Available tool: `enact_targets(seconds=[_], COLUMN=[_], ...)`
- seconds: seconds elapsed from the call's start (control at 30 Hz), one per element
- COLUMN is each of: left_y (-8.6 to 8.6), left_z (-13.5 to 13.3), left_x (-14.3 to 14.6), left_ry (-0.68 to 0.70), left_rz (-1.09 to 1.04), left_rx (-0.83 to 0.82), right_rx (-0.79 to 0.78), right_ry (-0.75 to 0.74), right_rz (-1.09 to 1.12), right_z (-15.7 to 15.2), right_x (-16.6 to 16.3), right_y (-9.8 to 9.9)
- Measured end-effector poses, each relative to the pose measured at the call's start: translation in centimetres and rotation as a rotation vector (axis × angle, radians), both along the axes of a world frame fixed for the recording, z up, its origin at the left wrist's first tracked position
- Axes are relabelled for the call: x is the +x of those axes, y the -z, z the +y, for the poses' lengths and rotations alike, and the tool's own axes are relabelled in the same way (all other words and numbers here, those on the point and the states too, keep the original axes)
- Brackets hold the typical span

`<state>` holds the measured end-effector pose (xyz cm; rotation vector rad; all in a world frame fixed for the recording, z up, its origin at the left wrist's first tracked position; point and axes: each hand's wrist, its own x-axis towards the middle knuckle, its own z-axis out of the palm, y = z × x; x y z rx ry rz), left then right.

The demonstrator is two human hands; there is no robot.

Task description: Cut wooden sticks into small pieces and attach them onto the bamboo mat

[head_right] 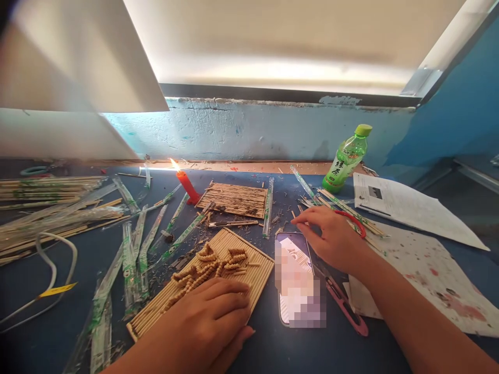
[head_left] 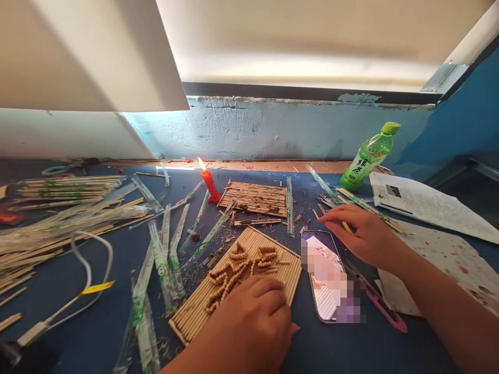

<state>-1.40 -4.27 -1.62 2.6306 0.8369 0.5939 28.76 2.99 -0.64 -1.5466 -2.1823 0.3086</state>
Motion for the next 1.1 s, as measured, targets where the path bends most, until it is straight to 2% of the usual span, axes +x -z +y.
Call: enact_targets(seconds=[0.2, 0.33, 0.37, 0.5, 0.6, 0.63, 0.73, 0.9, 1.0, 1.1], left_y=[0.0, -1.5, -2.2, -5.2, -6.0, -5.9, -4.5, -1.8, -1.4, -2.1], left_z=[0.6, 1.3, 1.6, 4.2, 7.4, 8.5, 10.9, 11.3, 10.6, 10.7], left_x=[0.0, -0.7, -1.3, -4.9, -8.5, -9.7, -12.5, -14.1, -14.5, -15.9], left_ry=[-0.025, -0.052, -0.102, -0.535, -0.727, -0.778, -0.796, -0.748, -0.737, -0.817], left_rz=[-0.086, -0.174, -0.169, -0.007, 0.205, 0.289, 0.36, 0.355, 0.342, 0.369], left_rx=[0.001, -0.04, -0.064, -0.091, -0.109, -0.161, -0.206, -0.244, -0.249, -0.222], right_rx=[-0.021, -0.056, -0.065, -0.093, -0.105, -0.109, -0.124, -0.134, -0.138, -0.144], right_ry=[0.178, 0.181, 0.172, 0.136, 0.12, 0.115, 0.101, 0.093, 0.103, 0.114], right_rz=[-0.005, -0.004, -0.004, -0.008, 0.001, 0.004, 0.009, -0.004, -0.013, -0.018], right_z=[1.4, 1.1, 1.0, 0.5, 0.3, 0.3, 0.4, 0.5, 0.6, 0.7], right_x=[1.9, 1.4, 1.2, 0.5, 0.4, 0.5, 0.5, 0.5, 0.5, 0.7], right_y=[0.7, 0.9, 0.8, 0.3, 0.3, 0.4, 0.6, 0.7, 0.9, 1.2])
